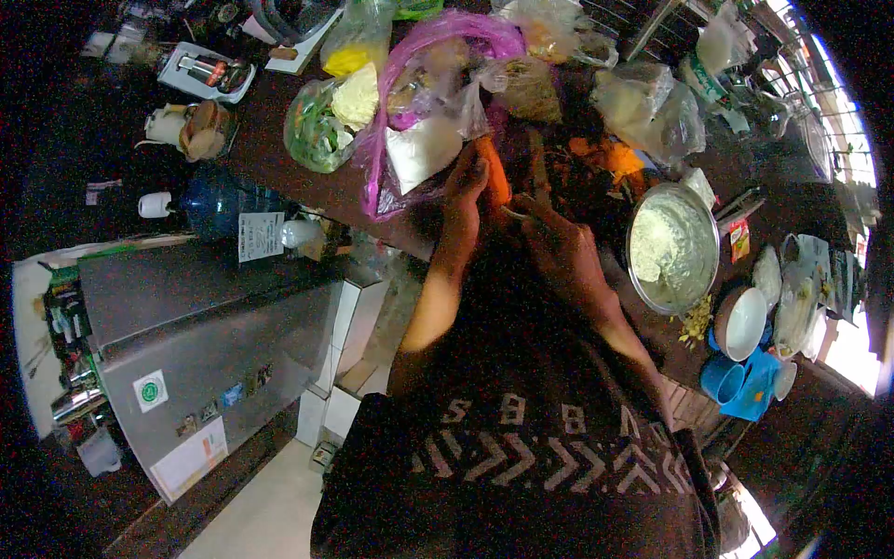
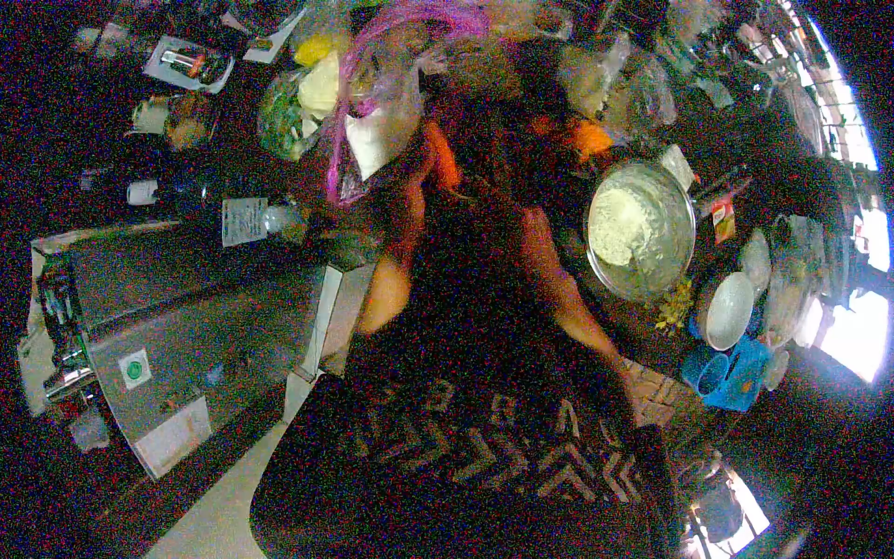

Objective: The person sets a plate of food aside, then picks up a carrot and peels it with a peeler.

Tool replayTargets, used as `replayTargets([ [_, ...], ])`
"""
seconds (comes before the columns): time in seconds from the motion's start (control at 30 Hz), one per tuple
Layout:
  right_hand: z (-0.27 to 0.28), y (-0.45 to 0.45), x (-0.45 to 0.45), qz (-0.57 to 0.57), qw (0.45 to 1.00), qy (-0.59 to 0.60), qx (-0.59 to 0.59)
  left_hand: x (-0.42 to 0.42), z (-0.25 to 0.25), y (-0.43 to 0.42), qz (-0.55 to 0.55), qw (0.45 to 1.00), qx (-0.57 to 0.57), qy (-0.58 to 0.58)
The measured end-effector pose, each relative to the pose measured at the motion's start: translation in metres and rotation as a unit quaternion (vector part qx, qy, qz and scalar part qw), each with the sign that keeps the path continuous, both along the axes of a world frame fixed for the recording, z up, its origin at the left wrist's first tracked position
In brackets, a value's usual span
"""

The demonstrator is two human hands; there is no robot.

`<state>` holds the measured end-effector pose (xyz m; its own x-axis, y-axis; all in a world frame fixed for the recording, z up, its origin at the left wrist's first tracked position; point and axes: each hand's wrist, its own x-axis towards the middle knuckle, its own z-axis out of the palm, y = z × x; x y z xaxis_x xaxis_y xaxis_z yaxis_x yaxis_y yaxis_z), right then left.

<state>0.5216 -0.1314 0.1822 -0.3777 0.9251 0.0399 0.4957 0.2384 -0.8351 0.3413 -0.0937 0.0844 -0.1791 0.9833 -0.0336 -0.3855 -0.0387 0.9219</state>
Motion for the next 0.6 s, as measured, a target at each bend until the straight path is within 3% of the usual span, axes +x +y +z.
replayTargets([
  [0.13, -0.006, -0.003, 0.008, 0.046, 0.995, -0.084, -0.041, -0.013, 0.018, -0.001, 0.031, 0.985, -0.061, -0.160],
  [0.23, -0.037, -0.010, 0.013, 0.065, 0.991, -0.114, 0.021, -0.017, 0.027, 0.000, 0.053, 0.979, -0.045, -0.194],
  [0.27, -0.034, -0.009, 0.010, 0.015, 0.994, -0.103, 0.038, -0.014, 0.024, -0.001, 0.045, 0.978, -0.054, -0.198],
  [0.37, -0.015, 0.005, 0.008, -0.034, 0.994, -0.070, 0.071, -0.012, 0.029, -0.008, 0.017, 0.984, -0.076, -0.160],
  [0.47, -0.011, 0.009, 0.012, -0.048, 0.994, -0.038, 0.089, -0.017, 0.010, -0.003, 0.028, 0.998, -0.058, -0.027],
  [0.5, -0.011, 0.010, 0.013, -0.057, 0.994, -0.024, 0.090, -0.024, 0.017, -0.004, -0.030, 0.992, -0.126, 0.010],
  [0.57, -0.078, 0.014, 0.038, -0.045, 0.993, -0.062, 0.090, -0.021, 0.027, -0.005, -0.086, 0.976, -0.193, 0.047],
  [0.6, -0.081, 0.014, 0.038, -0.037, 0.992, -0.081, 0.089, -0.013, 0.029, -0.005, -0.067, 0.973, -0.137, 0.171],
])
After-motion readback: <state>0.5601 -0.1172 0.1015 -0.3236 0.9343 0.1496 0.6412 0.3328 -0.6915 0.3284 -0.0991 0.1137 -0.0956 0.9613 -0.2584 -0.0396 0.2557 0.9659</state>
